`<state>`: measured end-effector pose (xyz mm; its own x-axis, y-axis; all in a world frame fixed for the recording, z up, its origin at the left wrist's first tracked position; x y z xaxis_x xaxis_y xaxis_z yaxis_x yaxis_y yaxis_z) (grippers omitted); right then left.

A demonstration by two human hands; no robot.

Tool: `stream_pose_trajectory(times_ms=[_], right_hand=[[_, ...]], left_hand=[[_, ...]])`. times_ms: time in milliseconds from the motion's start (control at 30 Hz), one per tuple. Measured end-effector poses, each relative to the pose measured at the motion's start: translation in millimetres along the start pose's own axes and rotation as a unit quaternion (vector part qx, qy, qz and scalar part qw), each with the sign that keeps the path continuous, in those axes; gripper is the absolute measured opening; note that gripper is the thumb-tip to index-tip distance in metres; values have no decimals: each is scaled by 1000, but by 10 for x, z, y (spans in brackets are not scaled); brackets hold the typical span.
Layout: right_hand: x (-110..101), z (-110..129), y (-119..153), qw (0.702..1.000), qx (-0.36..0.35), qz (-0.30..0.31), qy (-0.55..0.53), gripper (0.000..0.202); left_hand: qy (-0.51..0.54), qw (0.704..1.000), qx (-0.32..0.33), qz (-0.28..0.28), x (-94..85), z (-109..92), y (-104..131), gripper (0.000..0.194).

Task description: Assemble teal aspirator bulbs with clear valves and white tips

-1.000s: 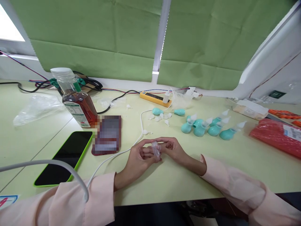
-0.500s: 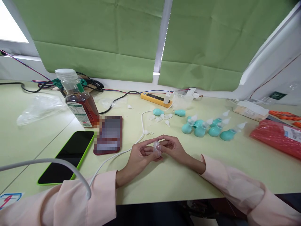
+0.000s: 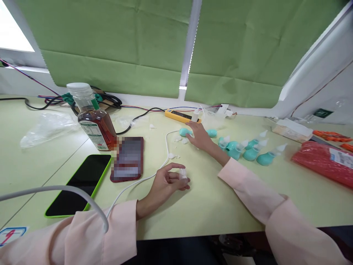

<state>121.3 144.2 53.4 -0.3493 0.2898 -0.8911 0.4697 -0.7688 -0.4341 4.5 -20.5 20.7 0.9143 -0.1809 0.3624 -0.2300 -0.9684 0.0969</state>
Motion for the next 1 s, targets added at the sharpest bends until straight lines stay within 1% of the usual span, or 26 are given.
stream_pose_trajectory(times_ms=[67, 133, 200, 267, 333, 400, 433, 467, 500, 567, 633, 667, 733, 767, 800, 867, 933, 1000], right_hand=[[136, -11, -157, 999, 0, 25, 28, 47], [232, 9, -257, 998, 4, 47, 46, 41], [243, 56, -306, 997, 5, 53, 56, 33], [143, 126, -296, 998, 4, 32, 58, 31], [-44, 214, -199, 999, 0, -2, 52, 37], [-261, 304, 2, 999, -9, -31, -6, 44], [-369, 339, 138, 992, -16, -50, -116, 48], [-443, 360, 287, 971, -12, -41, -236, 47], [-474, 378, 442, 940, -5, -4, -342, 42], [-465, 399, 741, 866, 29, 80, -493, 28], [-406, 390, 969, 796, 83, 121, -588, 21], [-365, 384, 1046, 766, 112, 131, -620, 20], [-287, 387, 1127, 720, 157, 144, -660, 17], [-259, 393, 1139, 707, 169, 147, -671, 16], [-242, 401, 1140, 701, 174, 148, -676, 16], [-230, 407, 1132, 706, 171, 152, -670, 16], [-234, 403, 1136, 726, 157, 166, -648, 17], [-240, 397, 1156, 751, 142, 186, -618, 22]], left_hand=[[-8, 1000, 15, -2, -16, 16, -14, 37], [-14, 999, 34, -10, -38, 34, -26, 44], [-21, 998, 48, -22, -62, 50, -38, 50], [-34, 997, 57, -31, -75, 58, -47, 46], [-45, 997, 52, -27, -66, 60, -54, 36], [-47, 998, 45, -19, -48, 48, -54, 30], [-46, 998, 43, -16, -38, 38, -50, 29], [-46, 998, 44, -12, -28, 25, -44, 29], [-47, 998, 48, -5, -17, 12, -36, 30], [-58, 997, 58, 15, 4, -8, -13, 33], [-80, 994, 65, 33, 17, -12, 16, 36], [-93, 993, 67, 39, 20, -11, 32, 36], [-120, 989, 70, 42, 18, -9, 61, 32], [-134, 987, 71, 45, 20, -10, 73, 29], [-146, 986, 71, 48, 24, -11, 83, 26], [-165, 982, 68, 57, 39, -14, 94, 23], [-161, 982, 70, 67, 58, -19, 93, 23], [-136, 985, 79, 69, 66, -28, 81, 25]])
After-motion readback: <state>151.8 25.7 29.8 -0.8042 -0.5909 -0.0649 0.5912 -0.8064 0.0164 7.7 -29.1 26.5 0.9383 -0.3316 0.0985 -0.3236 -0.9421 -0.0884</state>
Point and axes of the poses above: each hand's wrist, its own y-axis away from the middle knuckle, its own x-axis out of the palm, z = x × y, the point moved 4 cm from there along -y, towards the middle knuckle, and after that the axes turned 7 degrees about y, right-handed, at the moved point
